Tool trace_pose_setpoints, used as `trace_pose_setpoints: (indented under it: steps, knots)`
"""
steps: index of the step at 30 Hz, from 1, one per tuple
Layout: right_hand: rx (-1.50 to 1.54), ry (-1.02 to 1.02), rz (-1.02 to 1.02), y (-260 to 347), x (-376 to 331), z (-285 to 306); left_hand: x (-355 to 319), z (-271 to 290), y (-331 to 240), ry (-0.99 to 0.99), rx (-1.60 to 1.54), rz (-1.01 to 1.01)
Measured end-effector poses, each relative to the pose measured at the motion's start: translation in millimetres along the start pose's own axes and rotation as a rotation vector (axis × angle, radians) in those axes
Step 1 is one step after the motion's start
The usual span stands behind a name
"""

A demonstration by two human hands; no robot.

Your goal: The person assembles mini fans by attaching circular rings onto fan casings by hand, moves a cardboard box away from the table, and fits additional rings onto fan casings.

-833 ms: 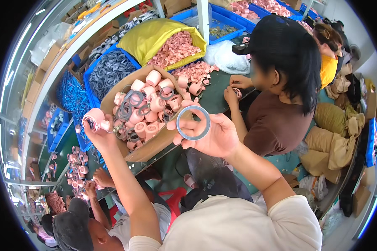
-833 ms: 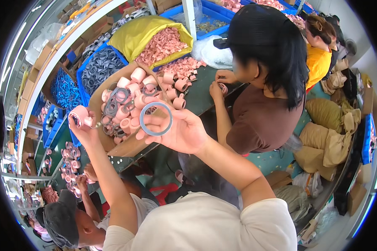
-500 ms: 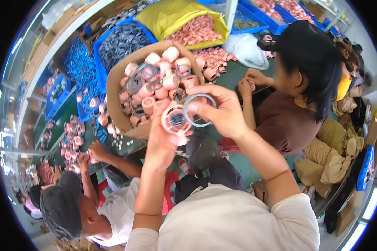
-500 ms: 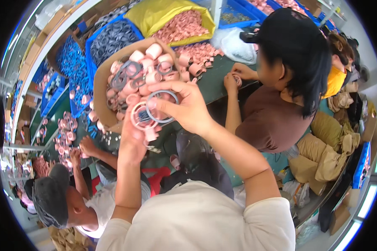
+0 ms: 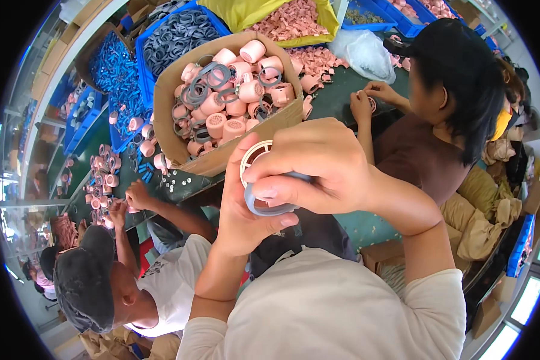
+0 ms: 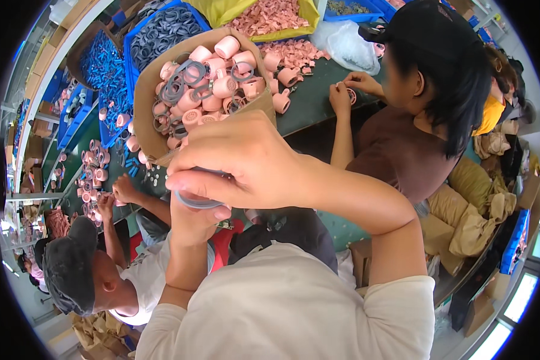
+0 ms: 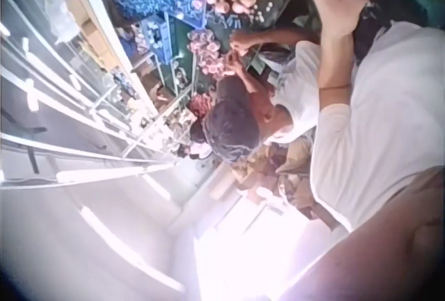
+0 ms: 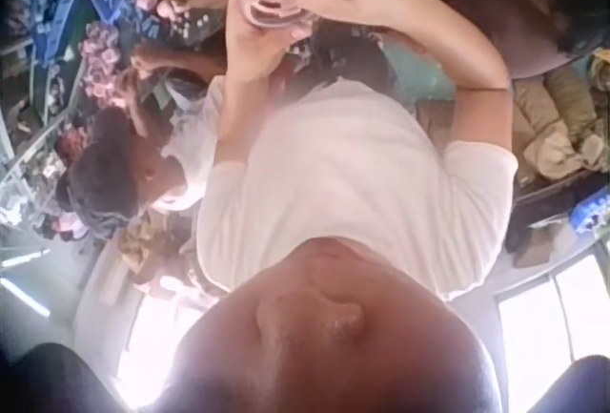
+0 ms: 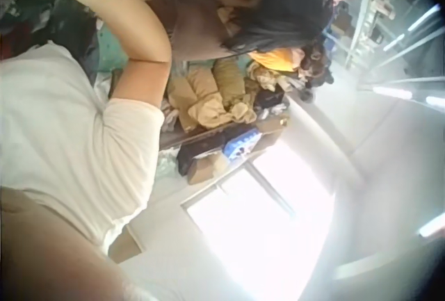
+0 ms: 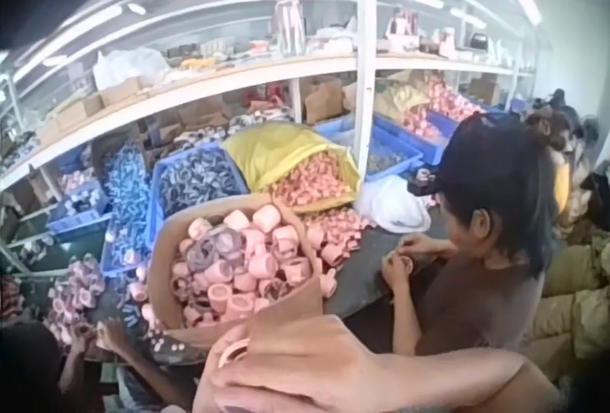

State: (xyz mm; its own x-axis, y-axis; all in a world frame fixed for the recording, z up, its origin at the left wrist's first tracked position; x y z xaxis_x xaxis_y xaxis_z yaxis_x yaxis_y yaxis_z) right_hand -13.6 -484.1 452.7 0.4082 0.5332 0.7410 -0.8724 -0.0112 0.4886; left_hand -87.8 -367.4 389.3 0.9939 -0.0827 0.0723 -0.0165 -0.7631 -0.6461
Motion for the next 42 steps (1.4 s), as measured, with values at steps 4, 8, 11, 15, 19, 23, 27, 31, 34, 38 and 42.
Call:
trace_pose_setpoints:
  steps: [4, 8, 11, 15, 19, 23, 27, 31, 34, 38, 42]
  knots:
    - [-0.075, -0.068, 0.089, 7.8, 1.8, -0.1, -2.4, -8.6, -4.5, 0.034, 0.040, -0.026]
    - [-0.033, -0.042, 0.123, 11.6, 2.6, 1.5, -6.3, -10.5, -6.0, 0.031, 0.095, -0.022]
    - [-0.022, -0.051, 0.144, 17.9, 3.4, 2.7, -10.3, -11.2, -6.8, 0.053, 0.184, -0.064]
    - [-0.047, -0.014, 0.157, 21.4, 1.1, 5.2, -15.6, -13.9, -6.5, 0.014, 0.224, -0.039]
    - [-0.044, 0.014, 0.163, 21.5, 0.7, 5.7, -17.6, -16.4, -6.5, -0.043, 0.182, 0.008]
    - [-0.059, -0.015, 0.163, 21.5, 0.2, 5.0, -16.1, -14.2, -5.6, -0.022, 0.184, -0.006]
    - [-0.381, -0.064, 0.378, 29.5, -1.1, 10.6, -16.7, -10.1, -10.9, 0.104, 0.575, -0.183]
    - [-0.299, 0.046, -0.129, 22.0, 9.1, -1.3, -23.0, 10.1, 4.2, -0.017, 0.470, -0.228]
    - [0.072, 0.268, -0.407, -16.5, -18.6, -52.8, -23.8, 19.0, 7.5, -0.144, 0.678, -0.137]
    - [0.204, 0.310, -0.470, -45.3, -14.7, -101.2, -25.3, 53.5, -0.7, -0.298, 0.605, -0.190]
    - [0.494, 0.520, -0.538, -77.6, 8.4, -134.0, -20.1, 111.3, -44.2, -0.412, 0.584, -0.397]
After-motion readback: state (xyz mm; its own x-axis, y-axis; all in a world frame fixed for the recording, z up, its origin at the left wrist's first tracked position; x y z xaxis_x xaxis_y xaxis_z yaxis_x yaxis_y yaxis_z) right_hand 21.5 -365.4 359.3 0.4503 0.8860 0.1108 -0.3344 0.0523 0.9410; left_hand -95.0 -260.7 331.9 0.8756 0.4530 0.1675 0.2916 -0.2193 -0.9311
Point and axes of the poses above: each hand's wrist, its own x-axis towards the middle knuckle, its own z-axis out of the back of the hand, y = z × x, the point moved 3 cm from there along x, towards the middle knuckle, and after that the axes turned 14 degrees about -x, right-handed, at the moved point
